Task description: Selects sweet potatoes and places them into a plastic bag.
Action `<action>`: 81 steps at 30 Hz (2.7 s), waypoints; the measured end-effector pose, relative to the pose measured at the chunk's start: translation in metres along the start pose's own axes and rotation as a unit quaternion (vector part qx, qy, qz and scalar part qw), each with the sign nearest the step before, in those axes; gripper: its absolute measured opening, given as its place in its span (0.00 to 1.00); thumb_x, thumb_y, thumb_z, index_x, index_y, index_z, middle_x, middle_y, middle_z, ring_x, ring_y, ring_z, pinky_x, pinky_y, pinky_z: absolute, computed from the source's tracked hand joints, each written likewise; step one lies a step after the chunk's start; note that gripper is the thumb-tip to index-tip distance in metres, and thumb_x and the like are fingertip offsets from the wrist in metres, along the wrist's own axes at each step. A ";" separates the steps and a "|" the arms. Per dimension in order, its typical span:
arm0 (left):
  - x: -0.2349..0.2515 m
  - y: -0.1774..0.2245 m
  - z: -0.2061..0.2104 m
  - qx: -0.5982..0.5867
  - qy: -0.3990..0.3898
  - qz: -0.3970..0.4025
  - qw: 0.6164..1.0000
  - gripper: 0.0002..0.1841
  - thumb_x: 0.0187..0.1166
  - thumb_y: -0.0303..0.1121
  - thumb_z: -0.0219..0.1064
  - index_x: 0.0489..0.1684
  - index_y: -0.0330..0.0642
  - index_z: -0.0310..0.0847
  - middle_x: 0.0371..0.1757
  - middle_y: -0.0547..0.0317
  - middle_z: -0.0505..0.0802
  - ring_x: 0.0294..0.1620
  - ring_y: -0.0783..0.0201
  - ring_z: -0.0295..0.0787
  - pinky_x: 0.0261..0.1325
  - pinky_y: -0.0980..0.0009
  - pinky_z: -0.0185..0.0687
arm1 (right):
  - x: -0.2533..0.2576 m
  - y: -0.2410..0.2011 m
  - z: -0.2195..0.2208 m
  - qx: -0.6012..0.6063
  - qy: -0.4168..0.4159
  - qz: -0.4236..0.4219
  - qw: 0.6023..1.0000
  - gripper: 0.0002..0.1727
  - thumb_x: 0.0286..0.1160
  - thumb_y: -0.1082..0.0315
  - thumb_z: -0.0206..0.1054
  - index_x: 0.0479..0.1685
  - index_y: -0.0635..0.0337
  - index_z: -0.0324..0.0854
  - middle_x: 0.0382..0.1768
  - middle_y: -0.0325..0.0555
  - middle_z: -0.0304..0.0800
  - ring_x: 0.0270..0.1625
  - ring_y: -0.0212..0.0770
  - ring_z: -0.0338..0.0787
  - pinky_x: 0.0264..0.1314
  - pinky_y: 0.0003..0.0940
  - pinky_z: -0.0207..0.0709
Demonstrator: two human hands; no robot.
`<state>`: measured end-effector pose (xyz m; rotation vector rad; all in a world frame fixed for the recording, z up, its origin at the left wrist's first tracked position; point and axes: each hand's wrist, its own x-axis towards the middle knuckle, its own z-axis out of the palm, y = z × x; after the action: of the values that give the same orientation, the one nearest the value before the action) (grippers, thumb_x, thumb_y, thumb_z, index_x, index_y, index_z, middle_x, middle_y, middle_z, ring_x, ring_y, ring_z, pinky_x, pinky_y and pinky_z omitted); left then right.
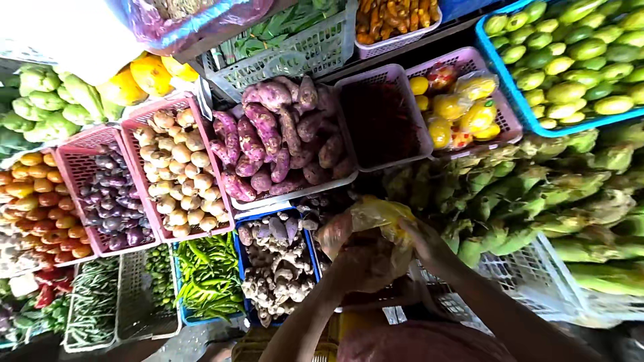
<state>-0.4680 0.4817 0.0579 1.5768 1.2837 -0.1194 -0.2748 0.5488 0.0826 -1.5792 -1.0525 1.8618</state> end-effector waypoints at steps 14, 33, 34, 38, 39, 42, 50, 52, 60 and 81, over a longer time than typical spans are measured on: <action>0.028 -0.131 -0.191 0.138 0.520 -0.206 0.818 0.39 0.86 0.30 0.59 0.97 0.44 0.42 0.94 0.33 0.53 0.94 0.31 0.43 0.86 0.24 0.41 | 0.007 -0.014 0.017 -0.021 0.028 0.072 0.997 0.24 0.93 0.59 0.50 0.76 0.68 0.70 0.59 0.49 0.86 0.57 0.29 0.87 0.63 0.30 0.83; 0.045 0.013 -0.015 0.026 0.029 -0.240 0.970 0.19 0.86 0.34 0.59 0.72 0.38 0.81 0.72 0.38 0.86 0.75 0.37 0.80 0.73 0.38 0.74 | -0.008 -0.018 0.016 -0.048 -0.030 0.059 0.997 0.26 0.93 0.58 0.51 0.77 0.69 0.70 0.65 0.55 0.84 0.64 0.34 0.86 0.70 0.33 0.80; 0.041 0.008 -0.015 0.036 0.024 -0.257 0.965 0.19 0.87 0.31 0.57 0.72 0.39 0.82 0.71 0.38 0.87 0.74 0.37 0.81 0.73 0.38 0.75 | -0.008 -0.015 0.016 -0.062 -0.042 0.068 0.995 0.26 0.92 0.57 0.52 0.78 0.68 0.70 0.67 0.55 0.83 0.67 0.37 0.85 0.72 0.36 0.79; 0.030 0.002 -0.023 0.051 0.022 -0.246 0.968 0.18 0.84 0.25 0.59 0.70 0.36 0.82 0.70 0.36 0.87 0.74 0.36 0.81 0.73 0.39 0.75 | -0.005 -0.009 0.021 -0.096 -0.058 0.062 0.992 0.27 0.92 0.54 0.52 0.76 0.67 0.72 0.65 0.58 0.85 0.65 0.41 0.87 0.70 0.40 0.81; 0.033 0.005 -0.023 0.063 0.014 -0.254 0.965 0.18 0.84 0.25 0.59 0.70 0.35 0.82 0.70 0.35 0.86 0.73 0.36 0.81 0.72 0.39 0.76 | -0.005 -0.010 0.023 -0.097 -0.060 0.056 0.992 0.27 0.92 0.54 0.51 0.77 0.67 0.72 0.65 0.57 0.85 0.65 0.40 0.87 0.70 0.39 0.81; 0.040 0.001 -0.019 0.096 0.004 -0.236 0.967 0.21 0.82 0.24 0.61 0.73 0.35 0.79 0.71 0.33 0.85 0.73 0.32 0.80 0.70 0.36 0.76 | -0.001 -0.012 0.026 -0.084 -0.054 0.046 0.994 0.27 0.92 0.56 0.51 0.78 0.68 0.71 0.66 0.58 0.84 0.66 0.41 0.86 0.72 0.39 0.79; -0.026 -0.007 -0.082 -0.272 -0.029 0.231 0.934 0.39 0.52 0.22 0.84 0.74 0.32 0.79 0.78 0.41 0.81 0.78 0.51 0.78 0.82 0.55 0.73 | 0.024 -0.010 0.022 0.012 0.063 0.033 0.997 0.26 0.90 0.56 0.52 0.73 0.68 0.73 0.56 0.48 0.88 0.53 0.29 0.89 0.58 0.31 0.86; -0.053 -0.009 -0.131 -0.302 0.100 0.215 0.923 0.36 0.54 0.23 0.83 0.72 0.32 0.80 0.70 0.49 0.88 0.68 0.61 0.86 0.74 0.61 0.81 | 0.023 -0.010 0.024 -0.009 0.055 0.048 0.997 0.26 0.90 0.57 0.52 0.74 0.68 0.73 0.59 0.50 0.86 0.56 0.31 0.87 0.62 0.32 0.83; 0.002 -0.108 -0.317 -0.090 0.503 -0.065 0.857 0.38 0.80 0.35 0.70 0.92 0.41 0.57 0.94 0.32 0.51 0.93 0.39 0.52 0.89 0.46 0.58 | 0.013 -0.008 0.039 -0.039 0.069 0.102 0.992 0.25 0.91 0.59 0.53 0.77 0.68 0.70 0.66 0.57 0.83 0.64 0.39 0.86 0.69 0.40 0.80; 0.059 0.007 0.004 0.006 0.024 -0.185 0.982 0.23 0.82 0.42 0.67 0.61 0.27 0.85 0.60 0.30 0.90 0.65 0.34 0.86 0.72 0.38 0.76 | -0.016 -0.027 0.013 -0.229 0.016 -0.051 0.972 0.28 0.91 0.52 0.55 0.77 0.65 0.76 0.67 0.61 0.87 0.71 0.54 0.87 0.79 0.53 0.74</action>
<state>-0.4363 0.5184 0.0231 1.3433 1.6075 -0.3246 -0.2874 0.5493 0.1145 -1.7527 -1.6015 1.5919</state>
